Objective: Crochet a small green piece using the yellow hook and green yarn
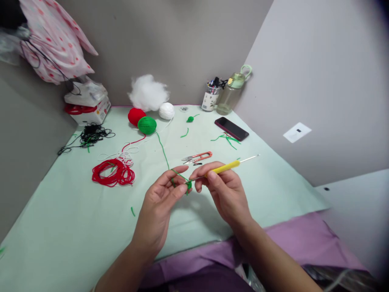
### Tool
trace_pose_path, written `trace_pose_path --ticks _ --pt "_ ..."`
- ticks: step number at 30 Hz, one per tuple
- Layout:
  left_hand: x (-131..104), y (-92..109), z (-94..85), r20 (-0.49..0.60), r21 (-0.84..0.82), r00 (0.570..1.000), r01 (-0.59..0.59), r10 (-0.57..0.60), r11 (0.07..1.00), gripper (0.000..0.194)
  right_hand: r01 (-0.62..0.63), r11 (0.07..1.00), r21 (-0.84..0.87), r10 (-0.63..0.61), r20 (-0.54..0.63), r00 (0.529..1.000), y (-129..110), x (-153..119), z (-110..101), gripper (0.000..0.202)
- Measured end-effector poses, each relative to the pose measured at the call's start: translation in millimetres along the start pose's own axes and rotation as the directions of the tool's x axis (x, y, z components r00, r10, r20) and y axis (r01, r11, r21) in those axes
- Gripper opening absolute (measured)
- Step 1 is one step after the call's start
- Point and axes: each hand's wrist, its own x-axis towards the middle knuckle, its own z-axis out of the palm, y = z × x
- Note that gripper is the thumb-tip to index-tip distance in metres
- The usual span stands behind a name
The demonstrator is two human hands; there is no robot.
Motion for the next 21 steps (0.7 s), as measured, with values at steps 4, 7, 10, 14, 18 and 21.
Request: trace_pose_path --ticks 4,7,10,14,18,21 --pt "0.9 -0.7 -2.7 -0.013 0.060 0.999 -0.044 0.045 0.997 0.024 0.070 0.982 -0.173 -0.067 0.020 0.998 -6.1 -2.3 -1.0 0.017" --pt "2.0 -3.1 -4.6 -0.028 0.095 0.996 -0.085 0.088 0.992 0.024 0.228 0.883 -0.411 -0.208 0.092 0.974 -10.8 -4.7 0.9 0.019" --pt "2.3 -5.9 -4.3 -0.041 0.119 0.991 -0.124 0.129 0.985 0.026 0.434 0.662 -0.611 -0.340 0.271 0.901 -12.2 -6.4 1.6 0.022" --pt "1.4 -4.5 0.0 -0.042 -0.021 0.998 -0.037 0.036 0.999 0.046 0.586 0.301 -0.752 -0.421 0.446 0.789 -7.7 -11.2 0.7 0.032" --pt "1.9 2.1 1.8 0.070 -0.221 0.981 0.190 -0.178 0.957 0.049 0.545 0.430 -0.720 -0.479 0.329 0.813 -5.6 -13.8 1.1 0.037" --pt "3.4 5.0 0.7 0.082 -0.242 0.983 0.181 -0.166 0.953 0.042 0.378 0.776 -0.505 -0.390 0.087 0.917 -8.2 -9.6 2.9 0.024"
